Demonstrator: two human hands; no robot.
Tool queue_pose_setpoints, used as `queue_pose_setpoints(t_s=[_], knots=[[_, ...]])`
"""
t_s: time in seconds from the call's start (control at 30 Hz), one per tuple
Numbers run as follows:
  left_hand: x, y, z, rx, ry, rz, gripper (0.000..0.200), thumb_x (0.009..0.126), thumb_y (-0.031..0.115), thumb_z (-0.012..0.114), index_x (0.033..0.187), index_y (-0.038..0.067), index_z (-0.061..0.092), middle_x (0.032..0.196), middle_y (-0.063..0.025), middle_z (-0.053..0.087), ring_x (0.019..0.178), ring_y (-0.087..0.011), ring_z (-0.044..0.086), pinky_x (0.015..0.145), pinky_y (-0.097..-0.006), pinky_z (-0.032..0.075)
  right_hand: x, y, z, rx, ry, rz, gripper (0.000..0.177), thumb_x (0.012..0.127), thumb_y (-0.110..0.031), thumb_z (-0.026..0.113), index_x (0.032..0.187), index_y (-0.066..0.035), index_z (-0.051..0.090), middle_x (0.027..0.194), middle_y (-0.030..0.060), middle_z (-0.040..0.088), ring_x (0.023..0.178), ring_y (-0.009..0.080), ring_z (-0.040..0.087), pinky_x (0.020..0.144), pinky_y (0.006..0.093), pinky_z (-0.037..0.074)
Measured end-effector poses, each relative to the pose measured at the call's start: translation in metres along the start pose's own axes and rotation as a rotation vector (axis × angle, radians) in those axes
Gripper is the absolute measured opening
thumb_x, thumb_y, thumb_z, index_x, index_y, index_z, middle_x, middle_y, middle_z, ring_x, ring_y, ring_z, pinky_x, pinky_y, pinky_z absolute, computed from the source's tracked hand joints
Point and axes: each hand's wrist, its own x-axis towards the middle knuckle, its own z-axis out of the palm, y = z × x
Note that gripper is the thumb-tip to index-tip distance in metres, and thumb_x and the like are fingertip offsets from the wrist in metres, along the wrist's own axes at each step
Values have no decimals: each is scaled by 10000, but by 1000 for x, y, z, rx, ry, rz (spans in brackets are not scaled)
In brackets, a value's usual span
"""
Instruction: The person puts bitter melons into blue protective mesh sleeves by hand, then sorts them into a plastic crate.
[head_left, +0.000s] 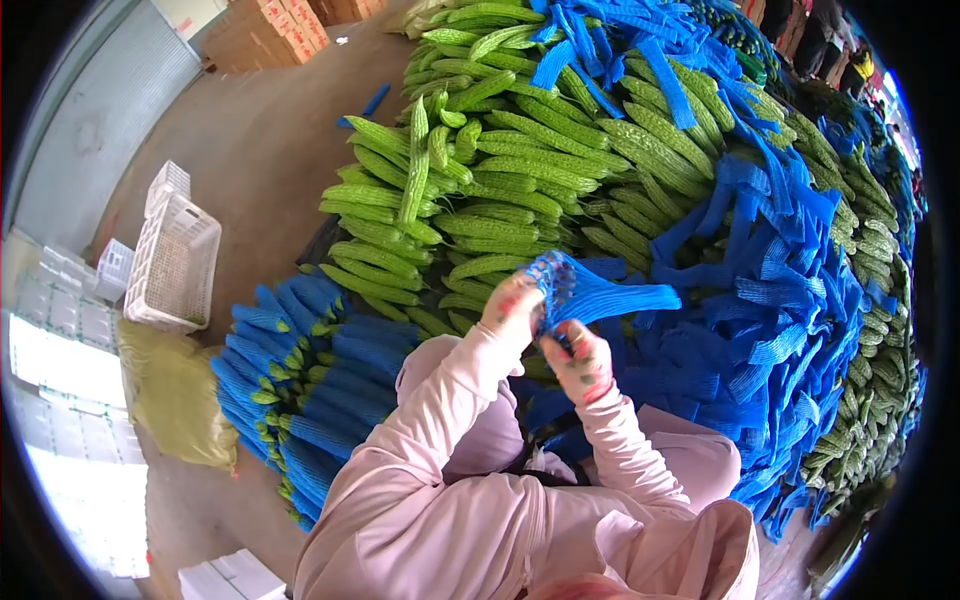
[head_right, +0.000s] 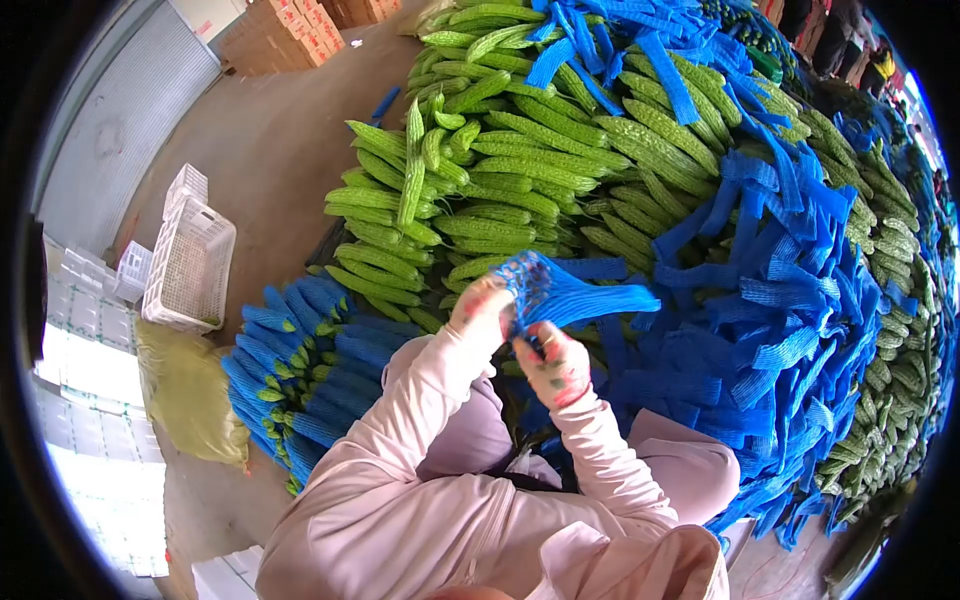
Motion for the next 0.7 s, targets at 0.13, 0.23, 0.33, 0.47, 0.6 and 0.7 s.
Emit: queue_pose_setpoints(t_s=[0.13,0.23,0.33,0.47,0.6,0.7], knots=[[11,-6,-4,-155,-27,34,299,915,126,480,1183,18,557,1107,-68,609,999,-189,581,914,-338,442,20,10,-1,51,85,-423,87,795,-78,667,834,-66,590,783,74,608,719,223,589,638,305,460],[22,-18,-29,410,-161,1,325,923,193,497,1216,56,520,1104,-54,574,981,-177,547,815,-273,439,25,-24,-21,991,61,97,48,901,-94,587,941,-70,599,893,-44,611,820,57,528,742,236,417],[71,-32,-3,76,-162,-121,416,899,193,531,1290,69,464,1217,-65,533,1042,-183,536,805,-257,435,23,-27,-19,910,-111,84,95,861,-50,626,955,-52,613,862,-16,609,777,62,525,692,218,425],[79,-4,-21,191,-70,-60,439,897,200,537,1312,88,443,1261,-73,501,1086,-198,515,831,-269,431,18,-29,-6,670,-385,127,50,877,-79,615,891,-37,591,748,-18,575,661,51,538,550,227,441],[108,-6,-10,312,6,20,464,896,206,543,1333,107,423,1304,-81,470,1129,-212,495,857,-282,427,25,-13,-1,1017,-406,300,163,855,-159,649,927,-19,610,762,29,616,610,82,535,539,219,414],[97,-9,-19,399,53,74,484,895,211,547,1349,122,407,1337,-88,446,1161,-223,480,877,-291,424,36,-4,-9,1180,-482,268,214,813,-152,695,936,7,622,804,50,644,666,96,590,568,213,444]])
